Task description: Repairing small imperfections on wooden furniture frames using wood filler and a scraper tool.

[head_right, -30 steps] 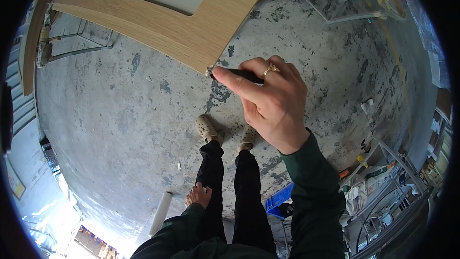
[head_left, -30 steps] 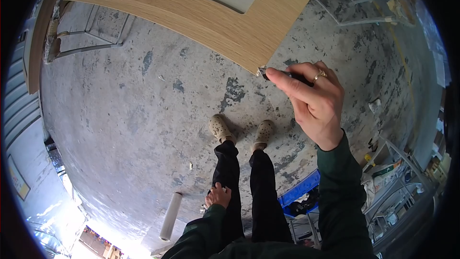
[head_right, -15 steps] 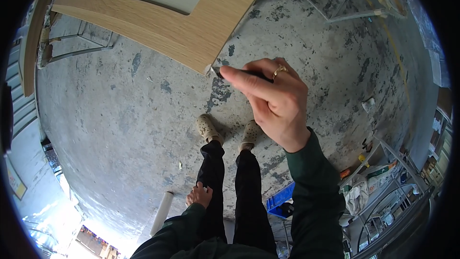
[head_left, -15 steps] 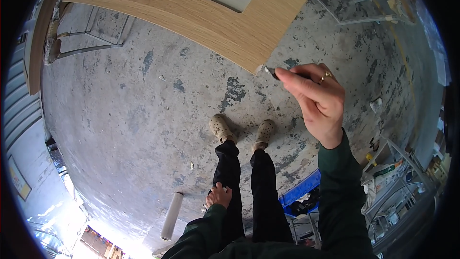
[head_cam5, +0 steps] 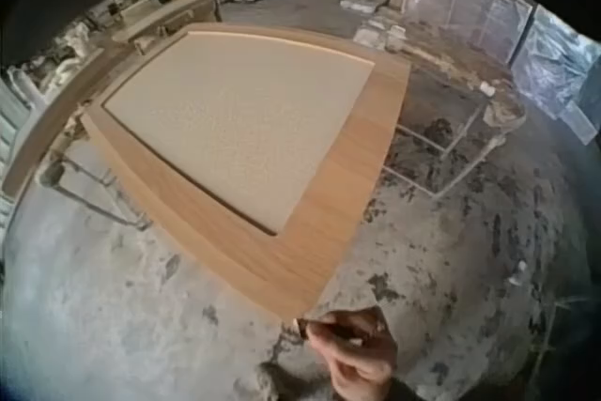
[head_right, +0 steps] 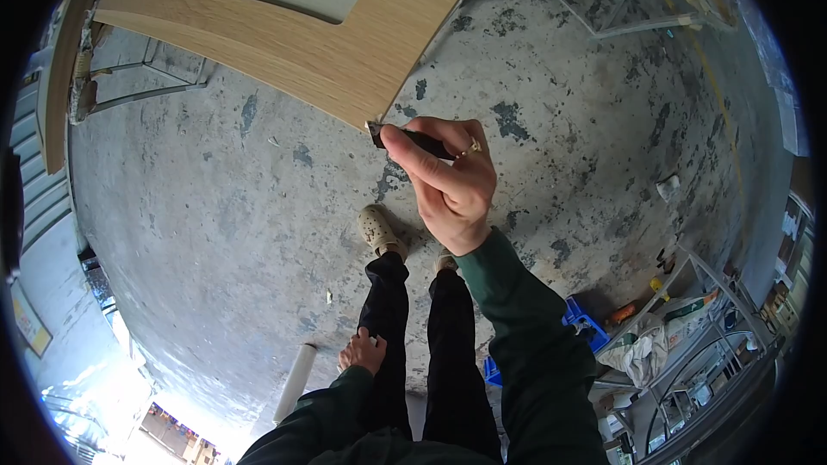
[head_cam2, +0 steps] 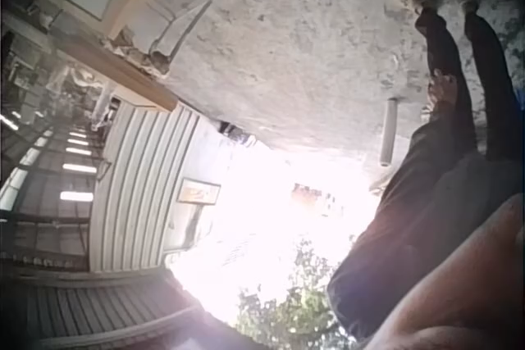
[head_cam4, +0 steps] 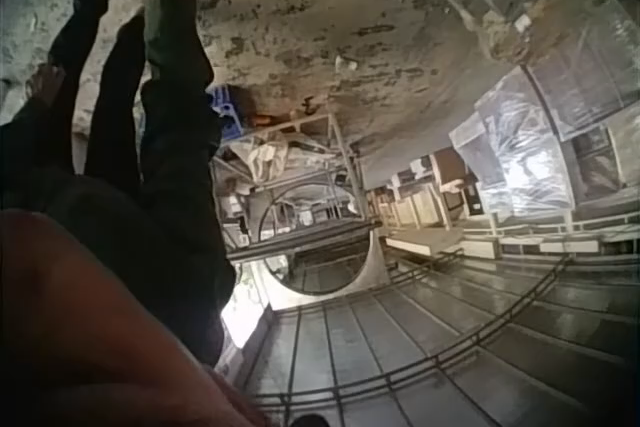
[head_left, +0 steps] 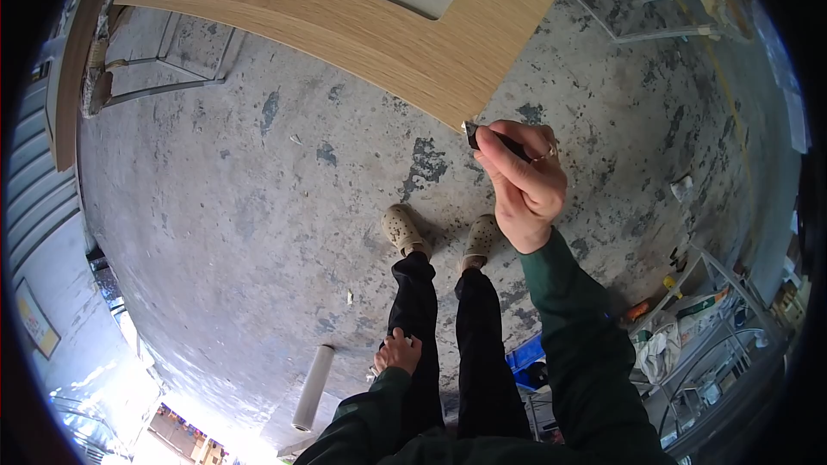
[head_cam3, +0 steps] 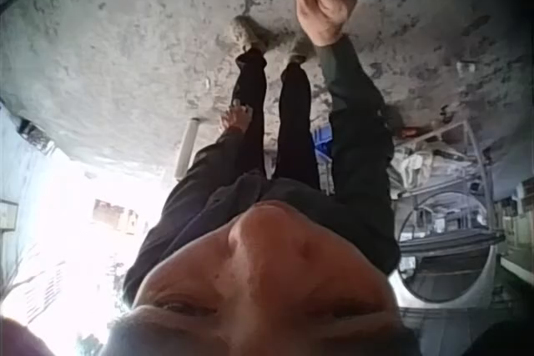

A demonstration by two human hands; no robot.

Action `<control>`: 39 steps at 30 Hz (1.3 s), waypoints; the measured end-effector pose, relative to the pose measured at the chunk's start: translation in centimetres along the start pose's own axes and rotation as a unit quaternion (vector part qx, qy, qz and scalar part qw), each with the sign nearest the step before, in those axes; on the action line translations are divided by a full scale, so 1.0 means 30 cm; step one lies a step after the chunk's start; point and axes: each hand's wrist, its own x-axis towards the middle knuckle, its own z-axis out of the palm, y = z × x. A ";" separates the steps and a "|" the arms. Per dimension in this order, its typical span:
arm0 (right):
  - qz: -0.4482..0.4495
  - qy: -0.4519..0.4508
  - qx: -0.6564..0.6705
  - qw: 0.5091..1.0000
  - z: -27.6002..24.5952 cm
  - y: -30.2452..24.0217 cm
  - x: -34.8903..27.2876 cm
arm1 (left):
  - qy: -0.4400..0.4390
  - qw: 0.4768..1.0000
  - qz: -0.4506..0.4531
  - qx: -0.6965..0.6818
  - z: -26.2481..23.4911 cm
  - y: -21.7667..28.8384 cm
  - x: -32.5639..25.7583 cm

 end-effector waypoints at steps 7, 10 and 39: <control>0.011 0.062 -0.004 0.998 0.055 0.003 -0.069 | -0.022 1.000 -0.014 -0.001 -0.004 -0.003 0.002; 0.001 0.043 -0.013 0.999 0.025 -0.011 -0.060 | -0.013 1.000 -0.013 -0.004 0.001 -0.007 0.001; -0.052 -0.236 -0.188 0.952 -0.171 -0.145 0.204 | 0.049 0.999 0.021 0.005 0.025 -0.017 0.003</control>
